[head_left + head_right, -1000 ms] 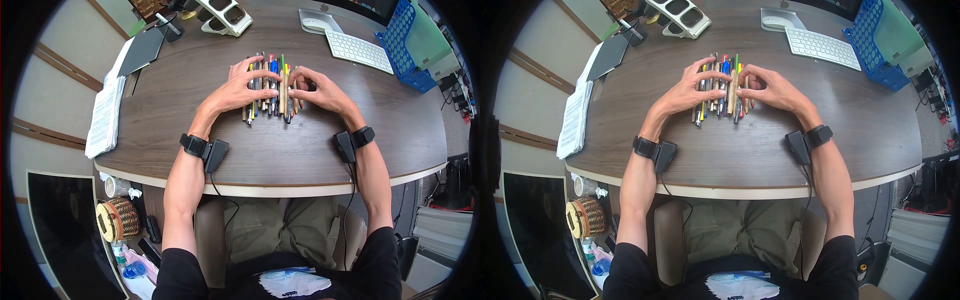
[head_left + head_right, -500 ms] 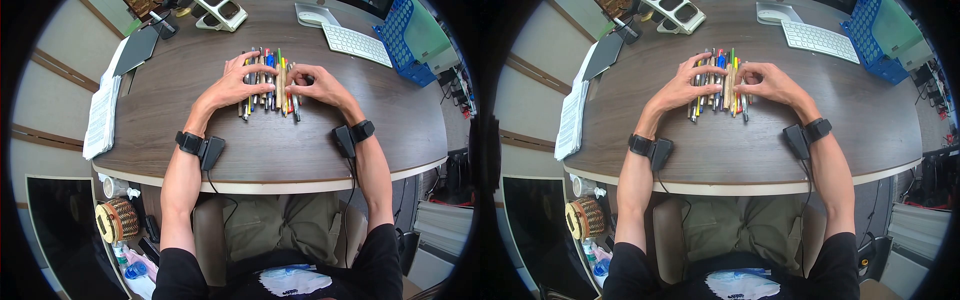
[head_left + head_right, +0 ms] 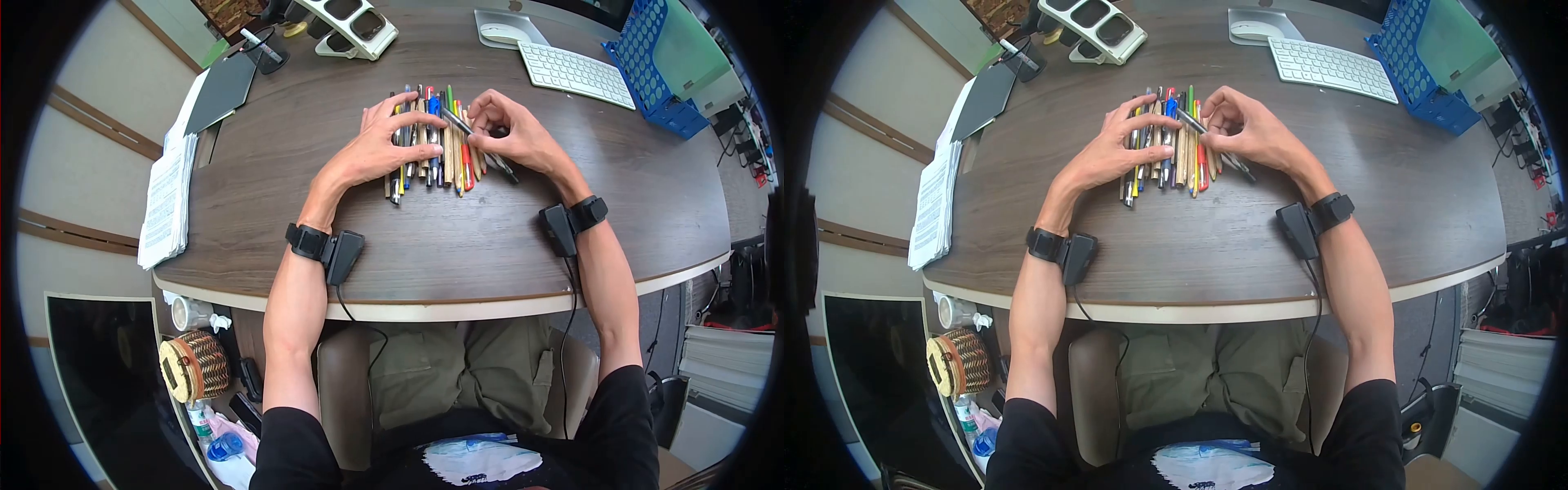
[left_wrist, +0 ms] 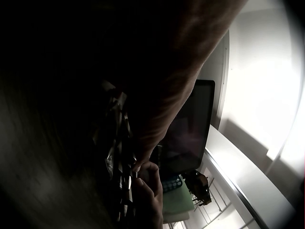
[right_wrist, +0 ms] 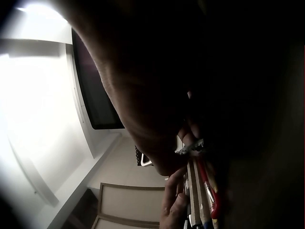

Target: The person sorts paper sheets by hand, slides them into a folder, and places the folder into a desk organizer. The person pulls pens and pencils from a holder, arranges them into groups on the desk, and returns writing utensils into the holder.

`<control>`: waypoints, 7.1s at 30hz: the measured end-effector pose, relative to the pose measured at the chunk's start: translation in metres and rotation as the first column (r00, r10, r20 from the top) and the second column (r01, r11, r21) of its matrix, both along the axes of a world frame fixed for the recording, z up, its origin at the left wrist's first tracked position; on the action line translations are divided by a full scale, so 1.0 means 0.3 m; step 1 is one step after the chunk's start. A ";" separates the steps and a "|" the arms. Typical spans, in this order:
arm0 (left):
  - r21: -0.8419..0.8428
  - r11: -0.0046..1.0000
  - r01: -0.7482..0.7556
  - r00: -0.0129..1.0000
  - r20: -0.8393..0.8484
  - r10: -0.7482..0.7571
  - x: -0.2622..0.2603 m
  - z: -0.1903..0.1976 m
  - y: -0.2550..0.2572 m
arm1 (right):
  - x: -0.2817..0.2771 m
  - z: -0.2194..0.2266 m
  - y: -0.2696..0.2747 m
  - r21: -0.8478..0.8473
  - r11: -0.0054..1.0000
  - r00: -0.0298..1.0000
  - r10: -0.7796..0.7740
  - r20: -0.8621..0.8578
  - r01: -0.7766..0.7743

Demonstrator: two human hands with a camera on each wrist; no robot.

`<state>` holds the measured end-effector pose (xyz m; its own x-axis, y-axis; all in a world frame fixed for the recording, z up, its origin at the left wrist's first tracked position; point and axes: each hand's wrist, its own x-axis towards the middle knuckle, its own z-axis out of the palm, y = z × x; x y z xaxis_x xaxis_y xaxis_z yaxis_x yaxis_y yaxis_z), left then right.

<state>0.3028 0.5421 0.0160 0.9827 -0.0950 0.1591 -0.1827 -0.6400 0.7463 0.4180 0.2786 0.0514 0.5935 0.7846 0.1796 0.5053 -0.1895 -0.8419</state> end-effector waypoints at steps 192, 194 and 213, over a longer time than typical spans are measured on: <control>-0.336 0.924 -0.180 0.976 0.058 0.211 0.043 -0.027 0.015 | 0.096 -0.005 -0.109 -0.050 0.804 0.600 -0.399 0.693 0.592; -0.338 0.924 -0.180 0.975 0.060 0.212 0.039 -0.022 0.013 | 0.100 -0.024 -0.111 -0.028 0.796 0.567 -0.406 0.717 0.605; -0.350 0.919 -0.183 0.977 0.038 0.209 0.037 -0.019 0.014 | 0.151 -0.045 -0.132 -0.006 0.778 0.649 -0.521 0.554 0.629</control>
